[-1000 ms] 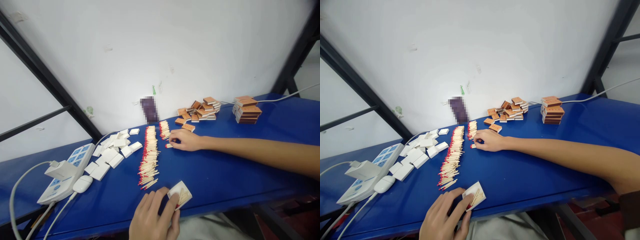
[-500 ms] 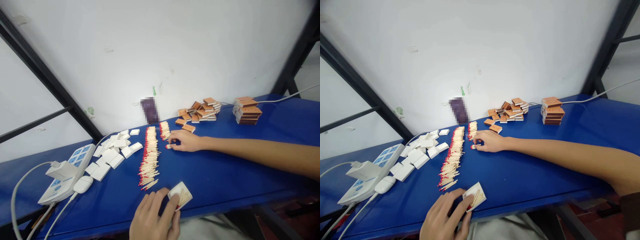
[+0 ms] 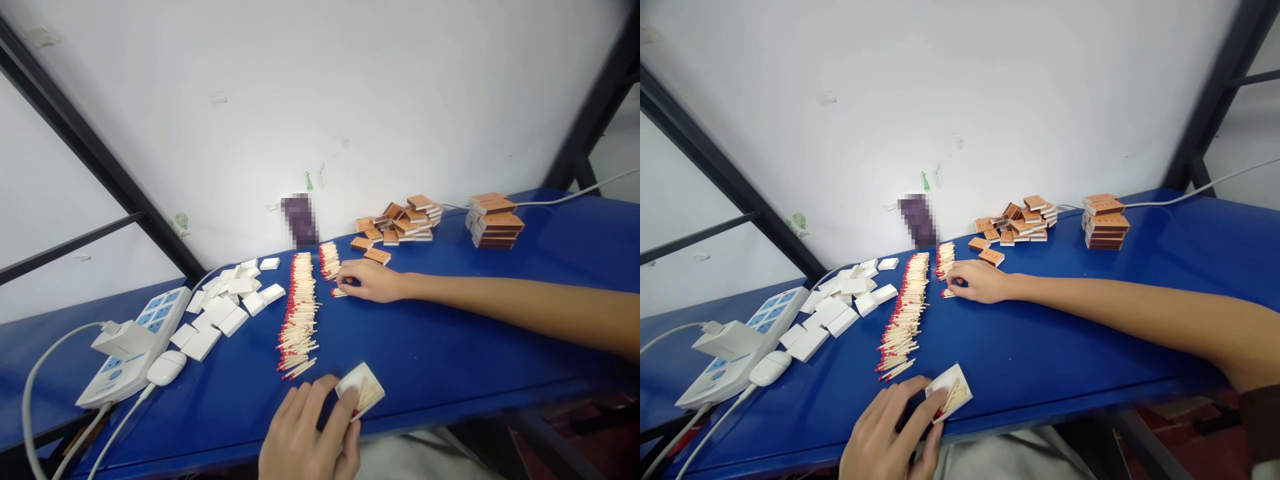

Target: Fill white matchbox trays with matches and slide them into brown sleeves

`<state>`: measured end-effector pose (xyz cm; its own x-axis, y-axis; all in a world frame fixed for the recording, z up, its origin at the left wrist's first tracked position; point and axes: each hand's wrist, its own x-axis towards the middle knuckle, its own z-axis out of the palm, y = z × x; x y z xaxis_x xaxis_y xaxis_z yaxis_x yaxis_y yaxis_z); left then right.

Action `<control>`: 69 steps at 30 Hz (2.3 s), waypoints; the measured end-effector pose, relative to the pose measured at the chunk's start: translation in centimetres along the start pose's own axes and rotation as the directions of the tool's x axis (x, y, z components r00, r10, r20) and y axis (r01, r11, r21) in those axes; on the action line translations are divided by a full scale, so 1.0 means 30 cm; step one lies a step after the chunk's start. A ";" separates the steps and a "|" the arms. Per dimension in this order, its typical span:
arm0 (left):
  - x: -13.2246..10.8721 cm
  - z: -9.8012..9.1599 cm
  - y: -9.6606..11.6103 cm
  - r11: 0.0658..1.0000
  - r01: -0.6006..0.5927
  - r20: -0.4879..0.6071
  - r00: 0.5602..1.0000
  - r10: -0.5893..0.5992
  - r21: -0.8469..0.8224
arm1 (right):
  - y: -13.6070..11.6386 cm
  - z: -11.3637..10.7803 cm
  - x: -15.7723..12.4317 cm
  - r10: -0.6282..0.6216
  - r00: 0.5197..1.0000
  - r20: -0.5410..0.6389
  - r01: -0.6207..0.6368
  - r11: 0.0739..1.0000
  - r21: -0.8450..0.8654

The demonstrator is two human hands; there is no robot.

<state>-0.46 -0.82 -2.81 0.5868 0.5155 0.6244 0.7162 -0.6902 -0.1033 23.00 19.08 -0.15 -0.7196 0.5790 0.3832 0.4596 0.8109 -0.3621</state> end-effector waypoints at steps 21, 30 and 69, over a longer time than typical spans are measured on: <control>-0.006 0.010 -0.003 1.000 -0.008 -0.021 1.000 0.008 0.010 | 0.014 -0.001 0.001 -0.040 0.999 0.021 0.039 0.998 0.053; -0.007 0.012 -0.006 1.000 -0.019 -0.027 0.999 0.019 0.014 | 0.006 -0.002 0.002 -0.035 0.999 -0.003 0.035 0.999 -0.009; -0.005 0.006 -0.003 1.000 -0.010 -0.022 1.000 0.011 0.010 | -0.001 0.001 0.001 0.094 0.995 0.019 -0.091 0.988 -0.125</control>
<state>-0.55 -0.74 -3.05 0.5858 0.4967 0.6404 0.7140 -0.6901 -0.1179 22.92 19.07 -0.16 -0.6826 0.6514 0.3314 0.5848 0.7588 -0.2868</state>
